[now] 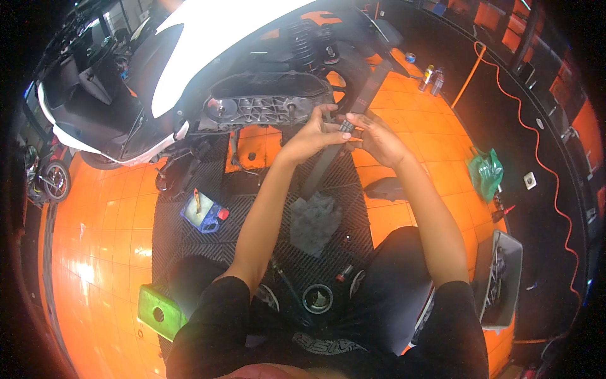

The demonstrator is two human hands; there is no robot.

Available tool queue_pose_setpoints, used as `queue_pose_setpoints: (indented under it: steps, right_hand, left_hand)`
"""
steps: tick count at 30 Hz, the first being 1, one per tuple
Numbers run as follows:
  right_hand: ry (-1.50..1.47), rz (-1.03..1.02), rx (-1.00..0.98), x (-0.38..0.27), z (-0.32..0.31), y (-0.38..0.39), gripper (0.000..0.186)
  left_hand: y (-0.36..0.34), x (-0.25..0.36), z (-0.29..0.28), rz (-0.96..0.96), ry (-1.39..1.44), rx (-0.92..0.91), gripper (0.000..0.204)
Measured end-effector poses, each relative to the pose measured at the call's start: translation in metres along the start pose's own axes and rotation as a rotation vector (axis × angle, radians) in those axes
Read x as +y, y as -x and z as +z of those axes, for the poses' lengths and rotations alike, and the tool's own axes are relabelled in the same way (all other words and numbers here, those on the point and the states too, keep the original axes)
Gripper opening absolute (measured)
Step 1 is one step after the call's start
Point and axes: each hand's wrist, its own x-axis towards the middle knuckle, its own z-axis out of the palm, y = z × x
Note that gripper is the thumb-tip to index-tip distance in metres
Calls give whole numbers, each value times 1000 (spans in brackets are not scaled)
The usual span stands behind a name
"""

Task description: The person sits on the floor of a workshop and assembles a scooter's clutch mechanism. They handle a clutch bell, a clutch plate, and a small metal ring, fitting them together by hand. The person then installs the assembled components into the scooter's engine casing and wipes the area with a cloth.

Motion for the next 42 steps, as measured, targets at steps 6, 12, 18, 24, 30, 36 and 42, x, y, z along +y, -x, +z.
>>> queue_pose_setpoints:
  steps: [6, 12, 18, 24, 30, 36, 42]
  right_hand:
    - [4, 120, -19, 13, 7, -13, 65]
    - [-194, 31, -20, 89, 4, -71, 63]
    - [-539, 386, 487, 174, 73, -184, 60]
    - [-738, 142, 528, 199, 107, -290, 66]
    - [-603, 99, 522, 195, 146, -315, 54]
    - [-619, 231, 540, 179, 164, -336, 51]
    - [-665, 151, 538, 188, 167, -349, 51]
  left_hand:
    - [17, 17, -29, -142, -515, 19, 97]
    - [51, 128, 45, -35, -1625, 488, 72]
    - [101, 106, 67, 571, -780, -577, 37]
    - [150, 49, -1, -588, -1359, -355, 41]
    - [159, 38, -31, -394, -1239, -246, 57]
    - [162, 19, -33, -693, -1222, -438, 58]
    - [154, 22, -29, -649, -1236, -502, 54]
